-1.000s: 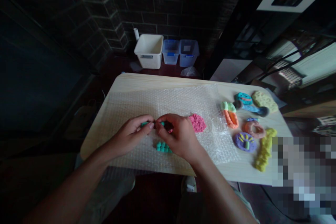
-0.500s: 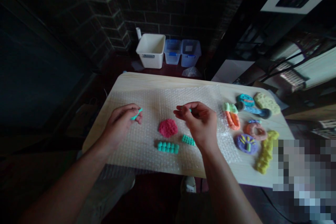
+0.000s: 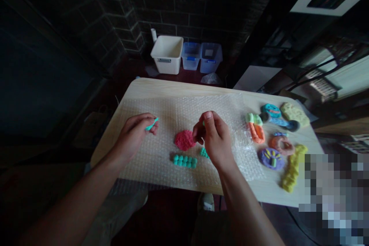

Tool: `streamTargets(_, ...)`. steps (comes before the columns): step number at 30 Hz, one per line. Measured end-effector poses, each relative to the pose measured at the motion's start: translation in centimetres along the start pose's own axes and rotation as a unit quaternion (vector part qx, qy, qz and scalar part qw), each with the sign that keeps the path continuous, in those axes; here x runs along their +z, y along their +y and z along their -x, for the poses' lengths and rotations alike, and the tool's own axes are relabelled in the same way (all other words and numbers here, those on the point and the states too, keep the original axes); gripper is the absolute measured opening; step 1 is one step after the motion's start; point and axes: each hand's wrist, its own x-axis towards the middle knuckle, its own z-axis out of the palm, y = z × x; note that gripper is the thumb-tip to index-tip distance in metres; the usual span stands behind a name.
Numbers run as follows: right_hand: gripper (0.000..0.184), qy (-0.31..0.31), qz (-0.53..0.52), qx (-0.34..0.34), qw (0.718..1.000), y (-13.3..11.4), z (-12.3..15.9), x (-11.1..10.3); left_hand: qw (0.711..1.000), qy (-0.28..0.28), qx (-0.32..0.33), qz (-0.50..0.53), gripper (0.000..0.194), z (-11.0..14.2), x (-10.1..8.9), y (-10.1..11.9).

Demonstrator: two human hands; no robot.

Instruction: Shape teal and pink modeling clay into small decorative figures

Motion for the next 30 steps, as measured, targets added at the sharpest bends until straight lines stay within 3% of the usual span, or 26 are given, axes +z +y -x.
streamTargets(5,0.049,0.042,0.062,-0.041,0.996,0.10,0.14,-0.21,1.000,0.000,-0.005,-0.005,0.021,-0.07,-0.04,0.00)
streamTargets(11,0.026,-0.027,-0.007,-0.011,1.000,0.57,-0.25,-0.53,1.000,0.001,-0.008,-0.003,0.020,-0.06,-0.07,0.10)
streamTargets(18,0.027,-0.057,-0.039,-0.011,0.998,0.70,-0.13,0.00,1.000,0.002,-0.011,-0.017,0.021,-0.07,-0.12,0.07)
streamTargets(27,0.018,-0.061,-0.102,0.050,0.992,0.57,0.09,-0.30,1.000,0.010,-0.006,-0.025,0.023,-0.04,-0.05,-0.01)
streamTargets(30,0.016,-0.095,-0.136,0.070,0.984,0.56,0.25,-0.02,0.999,0.016,-0.006,-0.028,0.022,-0.07,0.08,0.26)
